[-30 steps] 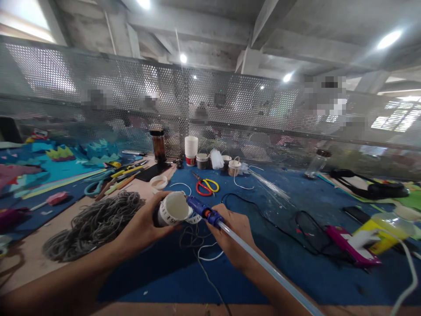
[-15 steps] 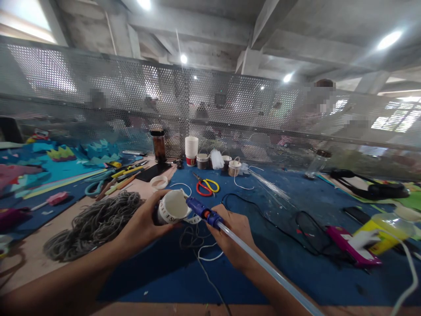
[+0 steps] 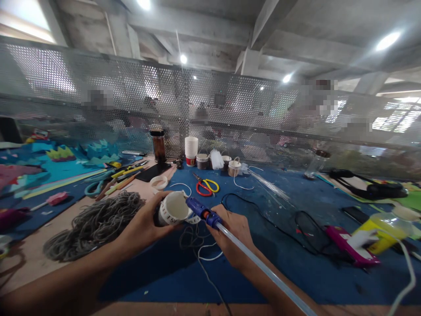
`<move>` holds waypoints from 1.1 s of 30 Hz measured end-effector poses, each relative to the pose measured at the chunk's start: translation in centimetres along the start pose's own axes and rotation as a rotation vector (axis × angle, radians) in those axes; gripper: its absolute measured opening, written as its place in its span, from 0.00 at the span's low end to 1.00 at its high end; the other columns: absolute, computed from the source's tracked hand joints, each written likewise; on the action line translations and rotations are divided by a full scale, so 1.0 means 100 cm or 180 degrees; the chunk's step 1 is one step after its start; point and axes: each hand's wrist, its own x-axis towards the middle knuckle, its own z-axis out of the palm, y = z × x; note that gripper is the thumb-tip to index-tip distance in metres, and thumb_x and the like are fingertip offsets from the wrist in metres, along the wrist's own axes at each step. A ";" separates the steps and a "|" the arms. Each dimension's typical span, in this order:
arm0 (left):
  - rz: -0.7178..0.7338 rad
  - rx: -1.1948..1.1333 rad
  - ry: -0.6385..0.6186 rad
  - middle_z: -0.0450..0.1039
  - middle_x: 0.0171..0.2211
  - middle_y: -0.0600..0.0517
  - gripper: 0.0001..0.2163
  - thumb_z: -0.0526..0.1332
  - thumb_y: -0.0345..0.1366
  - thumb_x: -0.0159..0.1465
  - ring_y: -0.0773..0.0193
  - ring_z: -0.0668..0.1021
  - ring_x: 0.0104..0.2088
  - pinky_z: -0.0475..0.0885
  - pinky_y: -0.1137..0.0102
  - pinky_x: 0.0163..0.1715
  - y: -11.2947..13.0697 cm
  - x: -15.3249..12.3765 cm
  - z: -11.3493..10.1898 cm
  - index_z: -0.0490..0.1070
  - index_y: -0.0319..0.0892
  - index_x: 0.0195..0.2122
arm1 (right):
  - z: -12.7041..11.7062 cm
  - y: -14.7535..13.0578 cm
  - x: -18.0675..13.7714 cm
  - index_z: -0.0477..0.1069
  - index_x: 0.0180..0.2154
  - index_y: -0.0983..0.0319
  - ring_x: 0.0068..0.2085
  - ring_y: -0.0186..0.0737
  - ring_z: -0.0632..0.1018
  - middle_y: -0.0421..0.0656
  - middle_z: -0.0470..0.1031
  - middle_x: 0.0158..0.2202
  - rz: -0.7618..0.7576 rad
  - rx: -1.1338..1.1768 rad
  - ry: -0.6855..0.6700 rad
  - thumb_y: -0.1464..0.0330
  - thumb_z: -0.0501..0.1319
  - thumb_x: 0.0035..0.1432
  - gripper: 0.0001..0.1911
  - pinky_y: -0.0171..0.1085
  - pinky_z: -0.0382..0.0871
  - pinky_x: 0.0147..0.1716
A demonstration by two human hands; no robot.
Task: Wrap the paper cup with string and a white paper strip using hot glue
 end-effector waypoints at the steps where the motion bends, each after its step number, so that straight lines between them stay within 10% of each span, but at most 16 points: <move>1: -0.0016 -0.0034 -0.0014 0.73 0.51 0.46 0.31 0.72 0.43 0.53 0.52 0.76 0.51 0.70 0.57 0.52 0.001 0.000 0.000 0.63 0.45 0.56 | 0.000 0.000 0.000 0.67 0.38 0.58 0.24 0.36 0.74 0.36 0.72 0.24 0.0002 0.0002 -0.0003 0.62 0.57 0.68 0.07 0.32 0.56 0.25; 18: -0.0461 -0.1286 -0.0440 0.75 0.48 0.47 0.30 0.73 0.43 0.52 0.51 0.76 0.50 0.73 0.60 0.50 0.007 0.004 0.001 0.65 0.43 0.55 | 0.005 0.000 0.006 0.71 0.39 0.59 0.26 0.38 0.75 0.39 0.76 0.27 0.0401 0.0418 0.0059 0.55 0.57 0.67 0.14 0.34 0.61 0.26; 25: -0.0882 -0.2108 -0.0654 0.77 0.48 0.46 0.21 0.69 0.44 0.57 0.49 0.77 0.50 0.73 0.59 0.49 0.000 0.005 -0.002 0.71 0.45 0.50 | -0.002 -0.001 0.016 0.64 0.19 0.59 0.18 0.34 0.69 0.37 0.64 0.13 0.1508 0.1691 -0.0138 0.48 0.57 0.64 0.28 0.34 0.62 0.22; 33: -0.1361 -0.3370 -0.0824 0.76 0.54 0.44 0.19 0.60 0.47 0.65 0.45 0.76 0.54 0.75 0.54 0.50 -0.006 0.005 -0.004 0.73 0.46 0.55 | -0.005 0.004 0.021 0.62 0.17 0.60 0.18 0.32 0.68 0.36 0.63 0.12 0.1538 0.2160 -0.0289 0.50 0.56 0.65 0.30 0.34 0.64 0.26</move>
